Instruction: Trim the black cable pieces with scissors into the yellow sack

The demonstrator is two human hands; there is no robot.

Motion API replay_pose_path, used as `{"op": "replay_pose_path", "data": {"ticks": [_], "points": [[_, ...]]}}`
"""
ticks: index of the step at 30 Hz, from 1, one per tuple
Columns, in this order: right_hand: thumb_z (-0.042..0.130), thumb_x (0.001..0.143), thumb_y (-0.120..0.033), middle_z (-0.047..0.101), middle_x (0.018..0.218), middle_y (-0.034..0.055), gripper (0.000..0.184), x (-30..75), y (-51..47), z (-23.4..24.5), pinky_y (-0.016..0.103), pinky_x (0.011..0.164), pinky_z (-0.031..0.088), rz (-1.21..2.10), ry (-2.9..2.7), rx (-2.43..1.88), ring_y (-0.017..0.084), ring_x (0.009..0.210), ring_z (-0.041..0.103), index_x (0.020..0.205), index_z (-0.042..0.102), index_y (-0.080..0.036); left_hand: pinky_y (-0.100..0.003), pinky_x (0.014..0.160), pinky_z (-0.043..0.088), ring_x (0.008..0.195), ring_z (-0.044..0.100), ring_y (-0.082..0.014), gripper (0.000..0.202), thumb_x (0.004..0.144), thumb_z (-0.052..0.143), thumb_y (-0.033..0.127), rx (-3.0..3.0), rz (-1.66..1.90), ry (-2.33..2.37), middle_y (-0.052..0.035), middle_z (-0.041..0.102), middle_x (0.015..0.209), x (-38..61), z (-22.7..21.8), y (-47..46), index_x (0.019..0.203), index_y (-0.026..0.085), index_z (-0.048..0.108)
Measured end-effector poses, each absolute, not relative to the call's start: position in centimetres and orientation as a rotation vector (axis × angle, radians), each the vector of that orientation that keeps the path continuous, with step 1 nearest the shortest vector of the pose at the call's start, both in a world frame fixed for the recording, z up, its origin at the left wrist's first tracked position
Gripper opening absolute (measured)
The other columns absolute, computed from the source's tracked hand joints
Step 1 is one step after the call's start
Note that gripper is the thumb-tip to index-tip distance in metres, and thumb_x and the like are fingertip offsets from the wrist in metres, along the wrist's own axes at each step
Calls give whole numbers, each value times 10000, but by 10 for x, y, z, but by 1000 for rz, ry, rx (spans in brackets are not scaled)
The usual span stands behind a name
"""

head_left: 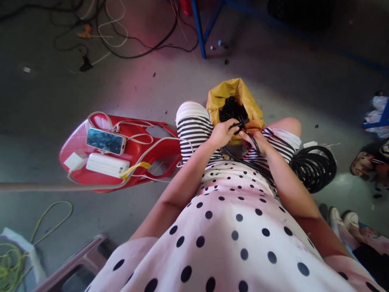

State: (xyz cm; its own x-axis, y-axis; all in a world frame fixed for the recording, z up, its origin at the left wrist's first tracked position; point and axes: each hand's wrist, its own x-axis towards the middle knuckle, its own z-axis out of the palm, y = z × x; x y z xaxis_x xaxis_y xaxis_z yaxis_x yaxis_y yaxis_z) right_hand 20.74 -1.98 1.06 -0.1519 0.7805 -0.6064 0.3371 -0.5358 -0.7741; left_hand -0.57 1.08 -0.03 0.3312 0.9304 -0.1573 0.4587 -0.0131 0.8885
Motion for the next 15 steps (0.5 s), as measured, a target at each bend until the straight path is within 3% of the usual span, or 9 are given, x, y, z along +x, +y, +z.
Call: {"op": "replay_pose_path", "data": {"ticks": [4, 8, 11, 15], "points": [[882, 822, -883, 618, 548, 47, 733, 205, -15, 0, 315, 498, 425, 1651, -1335, -1873, 159, 492, 551, 669, 634, -211, -340, 1053, 598, 1099, 794, -236, 213, 1020, 690, 209, 1527, 670, 1308, -62, 876, 1148, -3, -12, 22, 1161, 213, 849], [888, 761, -925, 581, 496, 16, 750, 200, -11, -17, 313, 408, 366, 1625, -1264, -1910, 156, 413, 505, 628, 597, -247, -323, 1017, 594, 1046, 778, -215, 175, 1029, 677, 196, 1366, 735, 1360, -66, 851, 1026, 6, -25, 29, 1088, 184, 841], [906, 736, -926, 564, 475, 1, 752, 196, -9, -30, 305, 390, 346, 1613, -1210, -1892, 147, 384, 490, 636, 588, -251, -295, 872, 580, 852, 723, -181, 97, 1028, 727, 216, 1219, 758, 1359, -30, 750, 815, 12, -33, 30, 1033, 165, 809], [889, 800, -893, 579, 486, 7, 712, 195, -13, -35, 301, 389, 387, 1614, -1124, -1847, 160, 402, 526, 689, 621, -243, -233, 603, 449, 562, 506, -91, 130, 1069, 764, 310, 893, 816, 1346, 58, 572, 688, 11, -30, 31, 1057, 190, 719]]}}
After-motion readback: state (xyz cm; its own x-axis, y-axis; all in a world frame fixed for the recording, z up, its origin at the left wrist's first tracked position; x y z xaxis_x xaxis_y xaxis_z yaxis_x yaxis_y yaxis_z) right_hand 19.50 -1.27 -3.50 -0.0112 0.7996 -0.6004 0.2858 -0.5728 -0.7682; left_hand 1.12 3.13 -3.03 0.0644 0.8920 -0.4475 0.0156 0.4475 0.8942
